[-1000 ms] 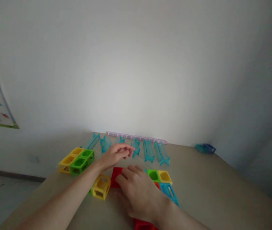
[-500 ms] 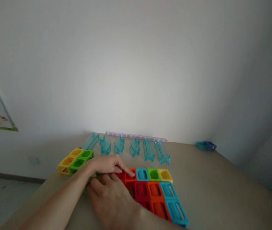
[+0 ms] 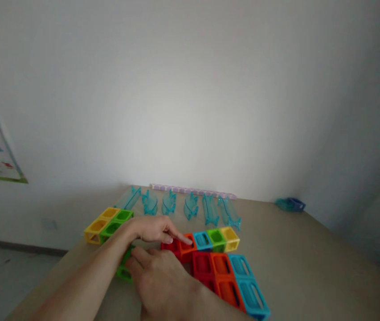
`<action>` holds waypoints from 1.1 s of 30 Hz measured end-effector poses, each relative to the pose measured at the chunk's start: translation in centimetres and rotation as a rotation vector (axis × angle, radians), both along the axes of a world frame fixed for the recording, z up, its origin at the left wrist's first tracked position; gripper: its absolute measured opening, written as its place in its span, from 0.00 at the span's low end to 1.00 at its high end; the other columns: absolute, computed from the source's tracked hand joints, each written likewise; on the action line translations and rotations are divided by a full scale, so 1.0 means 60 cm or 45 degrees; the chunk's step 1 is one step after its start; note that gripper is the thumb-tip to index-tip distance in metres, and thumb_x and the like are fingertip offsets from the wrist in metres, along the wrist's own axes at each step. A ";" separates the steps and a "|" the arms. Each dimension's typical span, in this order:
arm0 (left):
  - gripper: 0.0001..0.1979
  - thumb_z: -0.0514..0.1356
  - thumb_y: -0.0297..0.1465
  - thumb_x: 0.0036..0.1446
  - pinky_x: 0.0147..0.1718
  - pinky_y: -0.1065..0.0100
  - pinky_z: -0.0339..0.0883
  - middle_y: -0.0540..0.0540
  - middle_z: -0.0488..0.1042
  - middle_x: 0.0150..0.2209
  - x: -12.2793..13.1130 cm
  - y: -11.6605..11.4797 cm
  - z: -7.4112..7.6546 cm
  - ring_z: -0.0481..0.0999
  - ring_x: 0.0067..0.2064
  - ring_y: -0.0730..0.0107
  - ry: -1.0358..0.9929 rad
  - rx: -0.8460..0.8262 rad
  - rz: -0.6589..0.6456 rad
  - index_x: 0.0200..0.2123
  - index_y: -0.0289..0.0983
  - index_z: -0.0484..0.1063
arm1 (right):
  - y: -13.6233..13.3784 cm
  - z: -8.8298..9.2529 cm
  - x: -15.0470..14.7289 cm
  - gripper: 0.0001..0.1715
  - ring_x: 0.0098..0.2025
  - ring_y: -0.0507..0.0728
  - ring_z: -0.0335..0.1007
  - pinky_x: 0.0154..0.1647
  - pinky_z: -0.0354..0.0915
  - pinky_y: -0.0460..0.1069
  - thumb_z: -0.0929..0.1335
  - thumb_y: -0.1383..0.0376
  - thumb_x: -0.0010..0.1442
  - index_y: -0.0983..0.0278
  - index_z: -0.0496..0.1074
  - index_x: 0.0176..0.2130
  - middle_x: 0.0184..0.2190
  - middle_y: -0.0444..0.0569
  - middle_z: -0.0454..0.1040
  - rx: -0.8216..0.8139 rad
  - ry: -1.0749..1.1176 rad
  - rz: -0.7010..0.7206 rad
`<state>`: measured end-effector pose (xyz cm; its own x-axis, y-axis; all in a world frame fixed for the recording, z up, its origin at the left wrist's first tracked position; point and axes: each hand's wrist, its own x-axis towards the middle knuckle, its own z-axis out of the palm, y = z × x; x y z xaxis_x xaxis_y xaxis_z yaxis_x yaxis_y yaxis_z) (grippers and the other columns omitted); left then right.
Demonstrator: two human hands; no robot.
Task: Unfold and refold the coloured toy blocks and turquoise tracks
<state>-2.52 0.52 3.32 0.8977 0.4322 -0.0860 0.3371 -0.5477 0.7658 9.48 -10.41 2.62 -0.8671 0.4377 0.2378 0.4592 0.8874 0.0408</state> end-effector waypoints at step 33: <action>0.11 0.58 0.28 0.45 0.35 0.67 0.67 0.43 0.80 0.31 0.031 -0.047 -0.097 0.77 0.34 0.63 -1.238 -0.630 1.035 0.30 0.33 0.80 | -0.013 -0.065 0.313 0.29 0.68 0.65 0.39 0.64 0.44 0.65 0.58 0.55 0.65 0.56 0.53 0.64 0.66 0.52 0.48 -0.549 0.757 -0.332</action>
